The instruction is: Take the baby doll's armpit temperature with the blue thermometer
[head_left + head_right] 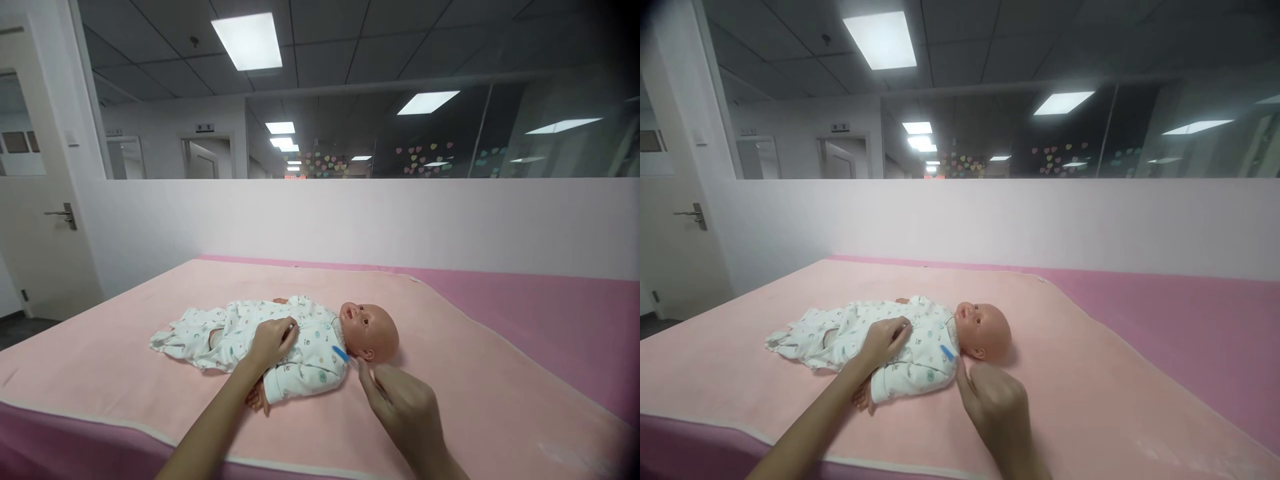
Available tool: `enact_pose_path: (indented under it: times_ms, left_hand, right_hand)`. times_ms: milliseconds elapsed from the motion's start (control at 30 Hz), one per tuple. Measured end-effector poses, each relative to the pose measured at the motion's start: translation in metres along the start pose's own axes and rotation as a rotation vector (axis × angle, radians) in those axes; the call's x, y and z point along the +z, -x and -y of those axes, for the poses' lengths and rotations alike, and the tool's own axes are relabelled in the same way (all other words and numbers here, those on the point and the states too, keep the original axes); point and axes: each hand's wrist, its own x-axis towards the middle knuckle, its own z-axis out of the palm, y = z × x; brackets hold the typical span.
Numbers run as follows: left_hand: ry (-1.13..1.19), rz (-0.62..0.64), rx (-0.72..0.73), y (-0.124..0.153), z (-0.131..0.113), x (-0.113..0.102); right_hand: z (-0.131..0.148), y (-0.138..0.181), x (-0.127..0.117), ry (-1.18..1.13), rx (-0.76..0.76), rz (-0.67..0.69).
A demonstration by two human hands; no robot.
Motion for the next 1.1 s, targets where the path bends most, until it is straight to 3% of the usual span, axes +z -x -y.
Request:
enact_pose_path:
  times_ms: [133,233,367,567,767,967,1033,1100]
  left_hand:
    - [-0.011,0.011,-0.006,0.0,-0.001,-0.002]
    - [-0.01,0.02,-0.012,0.0,-0.001,-0.002]
    - [-0.003,0.015,-0.012,0.0,0.0,-0.001]
    - [-0.003,0.012,-0.014,0.001,-0.001,-0.001]
    - [0.008,0.019,-0.014,0.001,0.0,-0.002]
    - [-0.003,0.014,-0.017,0.001,0.001,-0.001]
    - [-0.009,0.014,-0.013,0.001,0.002,0.0]
    - [-0.015,0.013,-0.011,0.001,0.003,0.001]
  right_hand:
    - [-0.015,0.047,-0.001,0.197,0.024,0.233]
    - [-0.021,0.065,0.008,0.23,0.166,0.445]
    - [-0.019,0.066,0.014,0.201,0.333,0.667]
    - [-0.016,0.051,0.006,0.084,0.355,0.866]
    - [-0.012,0.043,0.004,0.063,0.388,0.949]
    - [-0.028,0.032,-0.019,-0.163,0.475,1.025]
    - [-0.033,0.023,-0.022,-0.2,0.495,0.984]
    - [-0.032,0.009,-0.016,-0.208,0.515,0.854]
